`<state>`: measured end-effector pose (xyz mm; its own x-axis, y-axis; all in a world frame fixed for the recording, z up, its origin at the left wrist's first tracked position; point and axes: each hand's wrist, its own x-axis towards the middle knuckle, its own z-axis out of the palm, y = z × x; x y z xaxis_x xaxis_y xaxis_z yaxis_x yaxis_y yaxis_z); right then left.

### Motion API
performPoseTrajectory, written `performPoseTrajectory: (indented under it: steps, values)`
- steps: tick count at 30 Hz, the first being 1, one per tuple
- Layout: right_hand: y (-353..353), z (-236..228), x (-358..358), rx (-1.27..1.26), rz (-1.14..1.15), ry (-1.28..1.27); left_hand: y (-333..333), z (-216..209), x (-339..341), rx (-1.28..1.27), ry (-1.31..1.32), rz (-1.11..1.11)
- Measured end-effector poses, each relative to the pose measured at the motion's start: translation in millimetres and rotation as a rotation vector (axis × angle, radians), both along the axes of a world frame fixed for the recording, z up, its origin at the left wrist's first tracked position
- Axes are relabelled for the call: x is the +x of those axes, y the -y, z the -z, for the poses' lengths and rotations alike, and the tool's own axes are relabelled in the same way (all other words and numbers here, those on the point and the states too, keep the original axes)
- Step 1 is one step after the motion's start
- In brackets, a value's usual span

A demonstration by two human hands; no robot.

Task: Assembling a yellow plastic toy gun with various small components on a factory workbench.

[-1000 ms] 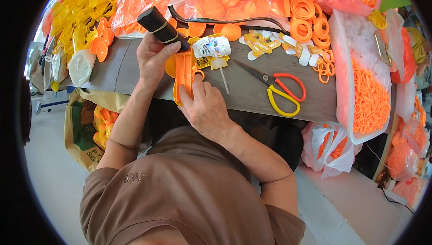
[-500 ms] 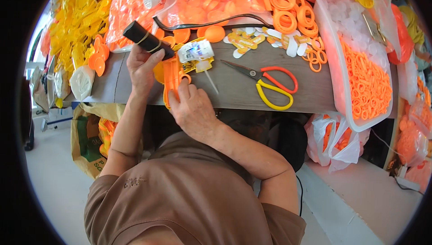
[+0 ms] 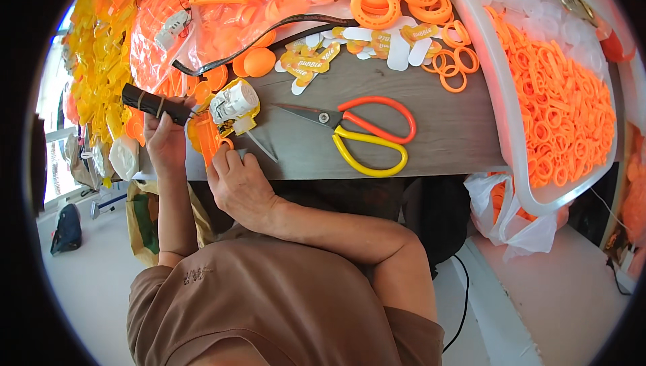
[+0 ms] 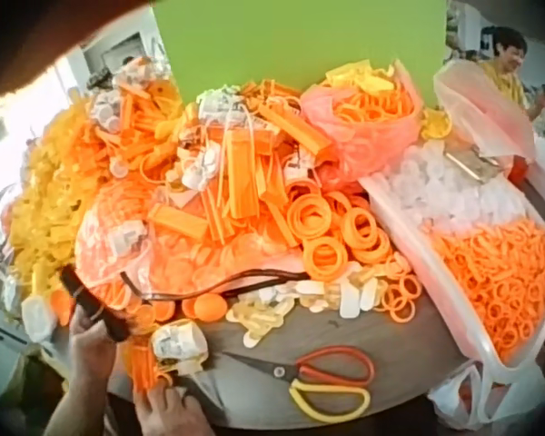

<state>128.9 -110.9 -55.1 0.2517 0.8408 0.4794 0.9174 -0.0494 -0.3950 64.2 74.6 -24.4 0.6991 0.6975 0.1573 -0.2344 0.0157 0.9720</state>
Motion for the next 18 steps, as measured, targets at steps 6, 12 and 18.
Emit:
performPoseTrajectory:
  steps: [6,12,18]
  values:
    - [1.5,-0.2,0.6,-0.009,-0.004,-0.054,-15.8,-28.9,-24.2,-0.144,-0.088,0.060]
    - [11.3,-15.9,2.8,0.012,-0.088,-0.159,-24.7,-28.2,-76.1,-0.125,-0.508,-0.042]
    - [22.9,-37.2,28.8,0.067,-0.005,-0.193,-20.9,-15.1,-104.9,-0.055,-0.647,0.020]
